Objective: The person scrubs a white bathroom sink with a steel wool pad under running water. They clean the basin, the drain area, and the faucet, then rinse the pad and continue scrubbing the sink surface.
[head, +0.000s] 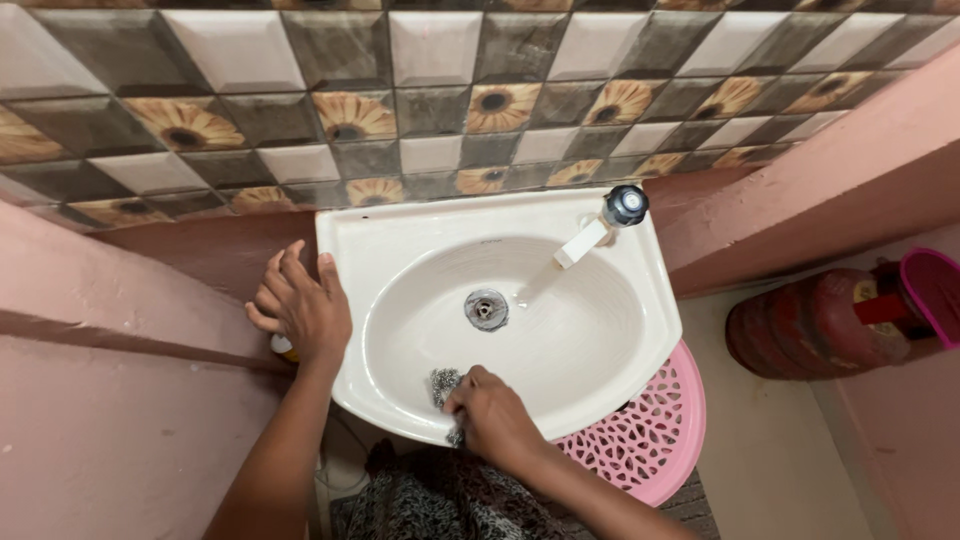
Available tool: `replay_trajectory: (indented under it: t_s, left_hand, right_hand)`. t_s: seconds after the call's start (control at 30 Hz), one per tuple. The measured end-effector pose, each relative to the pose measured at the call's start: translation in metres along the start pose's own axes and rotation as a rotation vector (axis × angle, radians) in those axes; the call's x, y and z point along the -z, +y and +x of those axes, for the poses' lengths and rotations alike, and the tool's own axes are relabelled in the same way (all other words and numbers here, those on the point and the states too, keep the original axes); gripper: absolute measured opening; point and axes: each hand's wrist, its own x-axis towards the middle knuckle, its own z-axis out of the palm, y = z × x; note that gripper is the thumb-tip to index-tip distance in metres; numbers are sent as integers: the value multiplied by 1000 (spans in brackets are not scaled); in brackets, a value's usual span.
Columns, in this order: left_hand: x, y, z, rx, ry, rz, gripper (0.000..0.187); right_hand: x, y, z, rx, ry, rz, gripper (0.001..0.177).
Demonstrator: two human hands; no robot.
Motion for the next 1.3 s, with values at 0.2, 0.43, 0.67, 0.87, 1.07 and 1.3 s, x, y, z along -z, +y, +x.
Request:
replay_trajectory:
  t_s: [0.2,0.43,0.67,0.87,1.07,1.3]
  left_hand:
    - [-2,-2,2,4,2,2,53]
    - [-3,-3,3,8,-19,4,53]
    - [0,-2,1,-15,29,-1,52]
    - [1,-1,4,12,-15,-6,54]
    - [0,0,5,22,-30,5,56]
    - [0,0,7,5,-23,-17,56]
  right_hand:
    - [91,129,-8,-226,-135,-434,17]
    - [120,135,30,-248,-276,-551,6]
    - [-2,-22,95,-39,-449,463,23]
    - [-34,-8,208,-183,723,1143,29]
    - [18,30,208,-320,1202,704,30]
    - [-16,-5,178,254,654,405,32]
